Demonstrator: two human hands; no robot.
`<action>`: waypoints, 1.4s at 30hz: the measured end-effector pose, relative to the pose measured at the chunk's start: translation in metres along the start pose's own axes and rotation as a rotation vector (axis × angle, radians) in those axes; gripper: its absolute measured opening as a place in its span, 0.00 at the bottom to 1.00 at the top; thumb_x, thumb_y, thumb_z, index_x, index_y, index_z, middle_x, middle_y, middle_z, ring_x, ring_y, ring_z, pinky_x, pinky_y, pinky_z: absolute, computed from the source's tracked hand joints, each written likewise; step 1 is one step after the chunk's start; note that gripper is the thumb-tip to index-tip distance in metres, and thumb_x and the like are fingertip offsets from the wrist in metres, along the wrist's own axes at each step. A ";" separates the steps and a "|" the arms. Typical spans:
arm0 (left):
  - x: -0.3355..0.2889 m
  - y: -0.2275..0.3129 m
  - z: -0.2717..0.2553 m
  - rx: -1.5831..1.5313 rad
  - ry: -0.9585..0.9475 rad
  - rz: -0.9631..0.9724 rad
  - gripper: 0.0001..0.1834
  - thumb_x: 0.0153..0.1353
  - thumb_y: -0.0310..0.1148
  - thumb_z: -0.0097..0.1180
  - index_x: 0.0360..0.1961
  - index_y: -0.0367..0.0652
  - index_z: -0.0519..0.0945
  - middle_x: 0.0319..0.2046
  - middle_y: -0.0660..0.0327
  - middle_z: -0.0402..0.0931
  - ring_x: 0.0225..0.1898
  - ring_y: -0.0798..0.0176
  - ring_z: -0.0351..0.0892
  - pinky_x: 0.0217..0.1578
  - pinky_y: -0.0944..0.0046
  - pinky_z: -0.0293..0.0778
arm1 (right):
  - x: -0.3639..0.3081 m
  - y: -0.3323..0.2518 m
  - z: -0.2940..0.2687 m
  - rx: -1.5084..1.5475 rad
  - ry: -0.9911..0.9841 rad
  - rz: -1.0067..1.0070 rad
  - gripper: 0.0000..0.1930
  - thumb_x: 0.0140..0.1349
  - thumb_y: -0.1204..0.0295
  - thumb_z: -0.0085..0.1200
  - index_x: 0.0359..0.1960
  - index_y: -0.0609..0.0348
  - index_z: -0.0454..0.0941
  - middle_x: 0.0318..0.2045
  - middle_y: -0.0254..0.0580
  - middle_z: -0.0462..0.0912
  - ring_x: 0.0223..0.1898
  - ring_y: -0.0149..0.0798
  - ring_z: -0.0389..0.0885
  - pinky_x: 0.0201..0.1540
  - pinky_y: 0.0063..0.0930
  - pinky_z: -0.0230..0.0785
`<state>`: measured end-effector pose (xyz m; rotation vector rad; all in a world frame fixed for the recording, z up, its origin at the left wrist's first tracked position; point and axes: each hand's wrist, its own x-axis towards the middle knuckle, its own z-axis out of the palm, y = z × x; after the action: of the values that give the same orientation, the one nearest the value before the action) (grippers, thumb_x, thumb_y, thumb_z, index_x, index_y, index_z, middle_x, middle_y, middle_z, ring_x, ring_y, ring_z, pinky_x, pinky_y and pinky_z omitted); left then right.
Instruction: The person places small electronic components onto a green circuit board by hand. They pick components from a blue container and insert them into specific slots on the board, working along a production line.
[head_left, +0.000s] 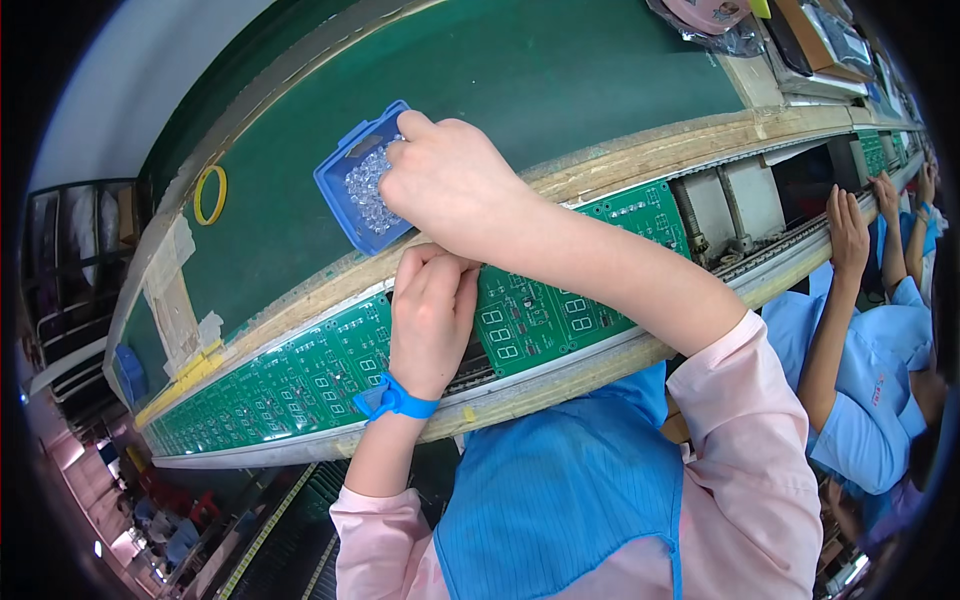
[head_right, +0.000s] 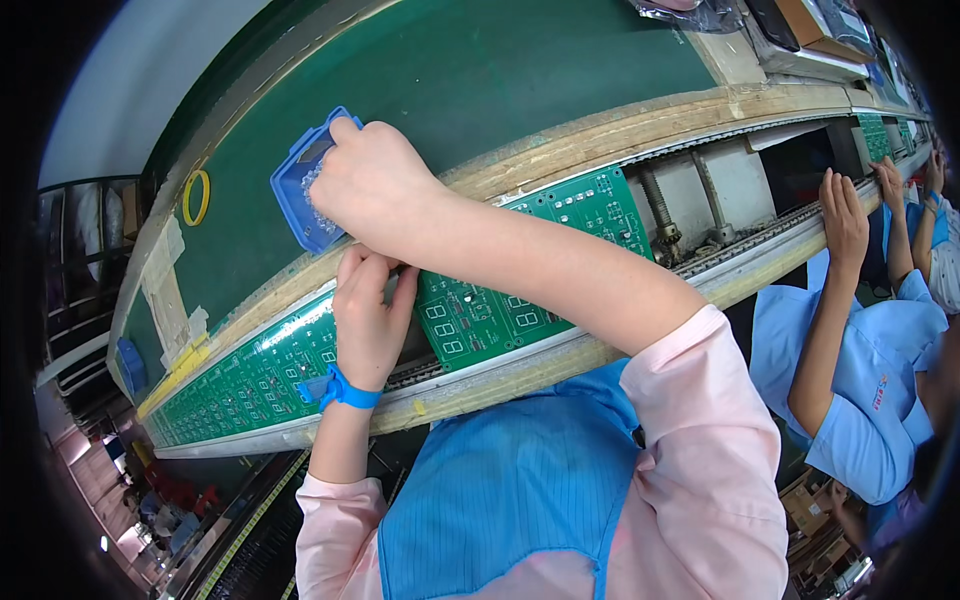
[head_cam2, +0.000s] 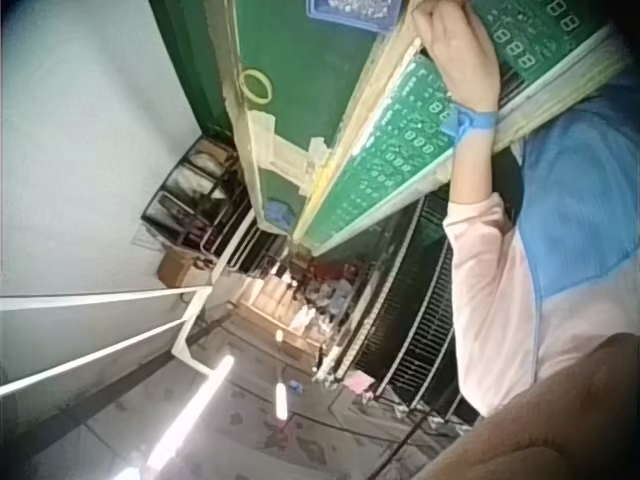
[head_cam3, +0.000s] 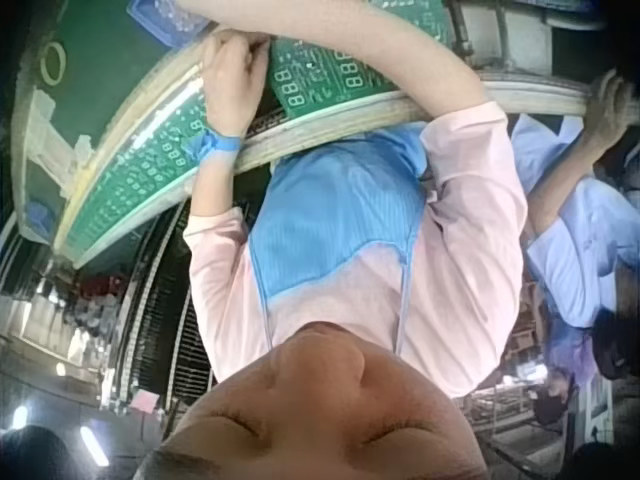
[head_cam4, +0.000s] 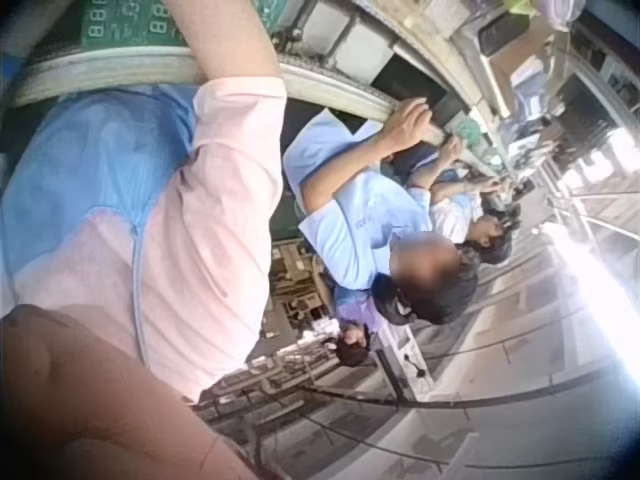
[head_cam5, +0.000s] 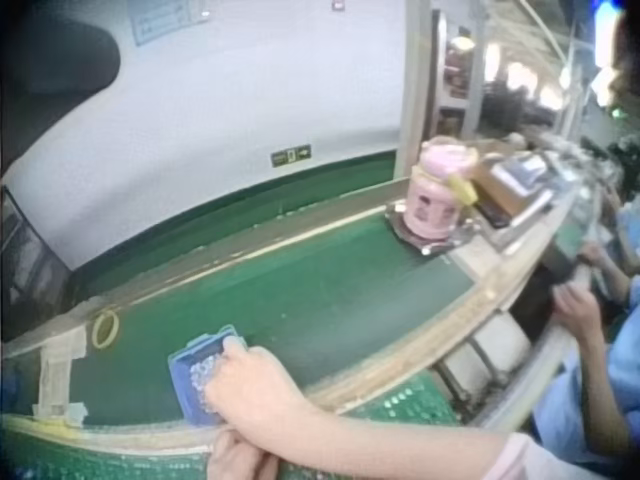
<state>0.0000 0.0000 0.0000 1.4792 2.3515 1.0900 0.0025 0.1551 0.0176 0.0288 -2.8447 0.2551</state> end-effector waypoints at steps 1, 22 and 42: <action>0.001 0.001 0.000 -0.009 -0.012 -0.005 0.10 0.52 0.16 0.63 0.35 0.36 0.80 0.34 0.53 0.82 0.41 0.50 0.78 0.43 0.55 0.75 | -0.001 0.000 0.000 -0.001 0.004 0.001 0.05 0.41 0.71 0.61 0.21 0.56 0.85 0.28 0.38 0.84 0.42 0.41 0.79 0.35 0.32 0.76; -0.026 0.005 -0.012 0.019 0.068 -0.011 0.10 0.52 0.18 0.65 0.37 0.35 0.83 0.34 0.54 0.81 0.39 0.52 0.78 0.40 0.57 0.75 | -0.005 0.000 0.000 -0.067 0.059 -0.004 0.04 0.45 0.73 0.60 0.24 0.55 0.85 0.33 0.36 0.84 0.42 0.40 0.78 0.38 0.32 0.75; -0.097 0.000 0.008 0.049 -0.044 0.033 0.11 0.50 0.24 0.59 0.36 0.35 0.83 0.39 0.48 0.83 0.47 0.45 0.80 0.50 0.48 0.75 | -0.142 -0.101 0.001 0.721 0.033 0.200 0.14 0.67 0.69 0.52 0.49 0.64 0.79 0.51 0.50 0.80 0.56 0.52 0.76 0.60 0.42 0.67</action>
<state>0.0524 -0.0769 -0.0288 1.5475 2.3477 1.0033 0.1430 0.0548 -0.0066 -0.1105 -2.5628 1.2842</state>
